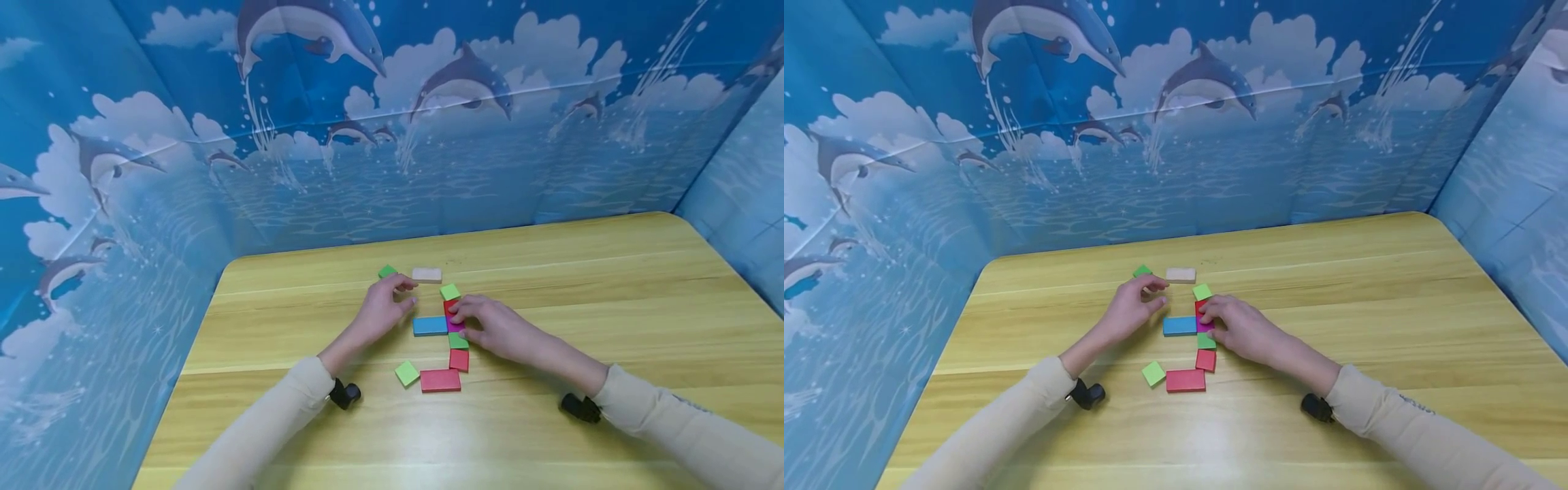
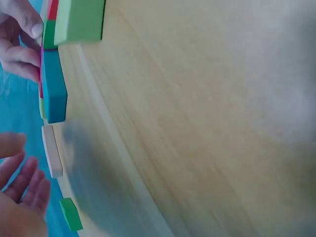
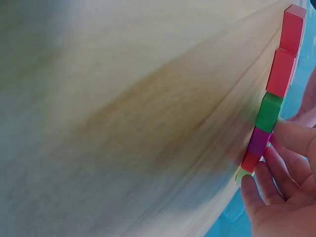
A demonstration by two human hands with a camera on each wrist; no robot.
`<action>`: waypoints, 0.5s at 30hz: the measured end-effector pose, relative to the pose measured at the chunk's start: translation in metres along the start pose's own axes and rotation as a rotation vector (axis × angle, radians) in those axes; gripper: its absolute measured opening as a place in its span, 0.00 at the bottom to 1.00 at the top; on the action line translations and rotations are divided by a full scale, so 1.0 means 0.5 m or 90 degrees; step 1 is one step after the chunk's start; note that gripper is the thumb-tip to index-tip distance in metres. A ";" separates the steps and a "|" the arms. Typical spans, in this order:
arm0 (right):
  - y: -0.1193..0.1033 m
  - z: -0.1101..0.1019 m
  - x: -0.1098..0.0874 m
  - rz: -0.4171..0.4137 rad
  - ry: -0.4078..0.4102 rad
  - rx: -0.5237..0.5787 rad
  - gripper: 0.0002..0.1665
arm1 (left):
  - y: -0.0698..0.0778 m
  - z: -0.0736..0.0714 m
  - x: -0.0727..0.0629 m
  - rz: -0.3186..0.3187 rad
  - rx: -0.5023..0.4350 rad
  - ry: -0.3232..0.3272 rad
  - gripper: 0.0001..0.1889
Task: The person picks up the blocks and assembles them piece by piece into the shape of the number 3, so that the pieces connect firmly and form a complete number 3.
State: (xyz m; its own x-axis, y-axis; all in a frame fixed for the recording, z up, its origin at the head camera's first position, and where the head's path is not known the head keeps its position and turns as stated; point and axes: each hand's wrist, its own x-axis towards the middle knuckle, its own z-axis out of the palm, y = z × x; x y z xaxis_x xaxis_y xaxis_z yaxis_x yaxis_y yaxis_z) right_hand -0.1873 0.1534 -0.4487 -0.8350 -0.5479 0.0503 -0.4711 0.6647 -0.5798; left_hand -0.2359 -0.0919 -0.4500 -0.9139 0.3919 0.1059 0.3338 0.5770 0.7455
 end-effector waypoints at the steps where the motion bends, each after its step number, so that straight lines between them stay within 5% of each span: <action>1: 0.000 0.000 0.000 0.002 0.000 0.002 0.13 | -0.002 0.000 0.004 0.002 -0.007 0.010 0.15; 15: -0.002 0.002 -0.008 -0.002 0.000 0.001 0.13 | -0.023 0.008 0.058 -0.031 -0.001 0.051 0.21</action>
State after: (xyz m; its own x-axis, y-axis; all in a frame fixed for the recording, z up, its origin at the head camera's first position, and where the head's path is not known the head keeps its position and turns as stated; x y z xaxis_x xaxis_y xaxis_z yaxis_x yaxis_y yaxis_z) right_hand -0.1830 0.1544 -0.4490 -0.8335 -0.5501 0.0522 -0.4736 0.6625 -0.5804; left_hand -0.2655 -0.0843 -0.4582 -0.9445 0.3051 0.1219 0.2885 0.5931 0.7516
